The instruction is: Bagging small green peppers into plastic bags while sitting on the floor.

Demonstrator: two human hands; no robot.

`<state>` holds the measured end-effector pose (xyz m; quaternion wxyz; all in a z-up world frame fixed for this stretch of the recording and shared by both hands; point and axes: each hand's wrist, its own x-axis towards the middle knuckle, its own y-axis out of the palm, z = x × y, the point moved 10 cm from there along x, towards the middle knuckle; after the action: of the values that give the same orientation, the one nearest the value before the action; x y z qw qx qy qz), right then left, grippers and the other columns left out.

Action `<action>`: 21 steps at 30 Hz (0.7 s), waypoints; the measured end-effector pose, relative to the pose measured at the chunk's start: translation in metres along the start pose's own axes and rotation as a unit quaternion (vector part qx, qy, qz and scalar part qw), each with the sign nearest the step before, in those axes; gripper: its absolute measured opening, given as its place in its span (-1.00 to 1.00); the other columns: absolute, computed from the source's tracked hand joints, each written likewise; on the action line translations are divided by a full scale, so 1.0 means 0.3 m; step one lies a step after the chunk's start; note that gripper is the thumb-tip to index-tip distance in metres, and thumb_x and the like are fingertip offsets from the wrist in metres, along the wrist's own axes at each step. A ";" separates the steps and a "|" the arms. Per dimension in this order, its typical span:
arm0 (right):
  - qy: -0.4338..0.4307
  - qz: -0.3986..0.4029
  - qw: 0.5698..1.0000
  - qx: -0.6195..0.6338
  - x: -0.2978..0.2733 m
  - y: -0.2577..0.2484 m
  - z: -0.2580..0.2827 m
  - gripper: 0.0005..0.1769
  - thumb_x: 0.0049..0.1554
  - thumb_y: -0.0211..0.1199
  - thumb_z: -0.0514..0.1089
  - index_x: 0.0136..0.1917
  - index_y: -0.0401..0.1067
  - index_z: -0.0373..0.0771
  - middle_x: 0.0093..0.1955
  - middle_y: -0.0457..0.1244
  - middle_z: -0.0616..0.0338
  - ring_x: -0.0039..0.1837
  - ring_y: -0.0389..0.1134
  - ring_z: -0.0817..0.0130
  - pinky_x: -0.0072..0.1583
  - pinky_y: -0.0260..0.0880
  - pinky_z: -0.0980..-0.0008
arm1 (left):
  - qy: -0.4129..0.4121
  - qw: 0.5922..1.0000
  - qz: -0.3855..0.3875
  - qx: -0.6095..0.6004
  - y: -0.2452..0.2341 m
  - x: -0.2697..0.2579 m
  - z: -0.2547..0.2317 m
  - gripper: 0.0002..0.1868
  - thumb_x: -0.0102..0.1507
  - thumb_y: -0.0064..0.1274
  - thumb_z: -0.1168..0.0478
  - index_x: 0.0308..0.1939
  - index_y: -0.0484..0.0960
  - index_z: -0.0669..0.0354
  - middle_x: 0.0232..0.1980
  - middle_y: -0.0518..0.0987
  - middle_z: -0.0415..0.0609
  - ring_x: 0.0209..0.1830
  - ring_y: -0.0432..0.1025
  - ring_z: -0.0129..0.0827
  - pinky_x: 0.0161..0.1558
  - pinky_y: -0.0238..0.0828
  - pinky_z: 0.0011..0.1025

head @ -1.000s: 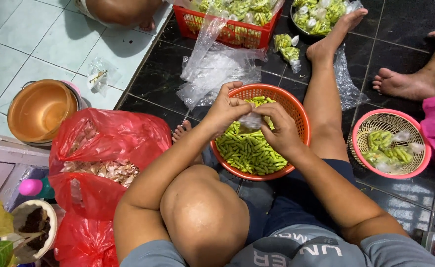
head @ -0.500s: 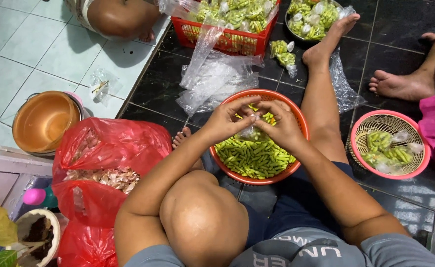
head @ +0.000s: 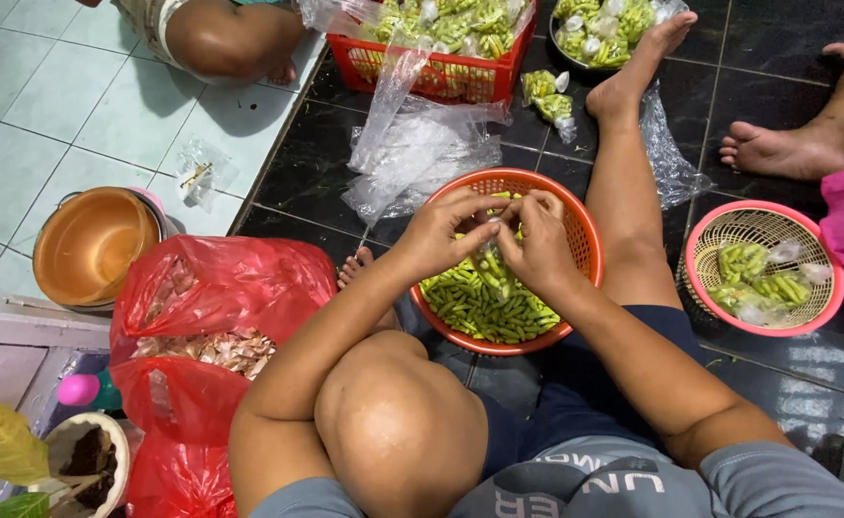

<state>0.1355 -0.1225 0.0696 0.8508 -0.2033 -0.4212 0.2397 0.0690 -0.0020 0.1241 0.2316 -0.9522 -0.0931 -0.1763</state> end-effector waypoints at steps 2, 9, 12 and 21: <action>0.030 0.008 0.999 -0.018 -0.010 0.031 -0.056 -0.79 0.07 0.35 -0.24 -0.09 0.33 -0.13 -0.27 0.34 0.13 -0.03 0.41 0.07 0.34 0.13 0.08 | -0.008 1.000 0.016 -0.019 0.012 -0.002 0.001 -0.59 0.26 0.18 0.32 0.20 0.64 0.04 -0.23 0.56 0.01 -0.33 0.60 -0.21 -0.25 0.68 -0.38; 0.135 0.076 0.987 0.037 0.000 0.058 -0.099 -0.74 0.06 0.27 -0.23 -0.02 0.25 -0.12 -0.24 0.34 0.00 0.04 0.37 -0.17 0.29 0.14 -0.01 | -0.031 0.999 0.024 0.017 0.056 -0.017 0.111 -0.33 0.11 0.22 0.31 0.34 0.52 -0.03 -0.23 0.52 -0.02 -0.30 0.55 -0.24 -0.22 0.66 -0.37; 0.178 0.138 0.950 0.214 0.023 0.078 -0.067 -0.76 0.15 0.31 -0.26 0.10 0.42 -0.15 -0.15 0.38 0.14 -0.01 0.39 0.32 0.16 0.30 0.23 | -0.025 0.999 -0.001 0.043 0.037 -0.021 0.131 -0.29 0.08 0.19 0.32 0.35 0.51 -0.03 -0.27 0.52 -0.06 -0.32 0.52 -0.25 -0.26 0.58 -0.31; 0.283 0.114 0.865 0.398 0.027 0.063 -0.050 -0.81 0.23 0.29 -0.29 0.14 0.49 -0.31 -0.12 0.38 0.23 -0.10 0.36 0.54 -0.02 0.42 0.50 | 0.064 0.995 -0.004 0.079 0.020 -0.013 -0.016 -0.25 0.13 0.17 0.33 0.43 0.40 -0.04 -0.27 0.58 -0.08 -0.26 0.50 -0.21 -0.14 0.50 -0.27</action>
<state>0.1473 -0.1049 0.0558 0.9089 0.0472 -0.0052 0.4143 0.0657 -0.0098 0.1241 0.3112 -0.9171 -0.0959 -0.2298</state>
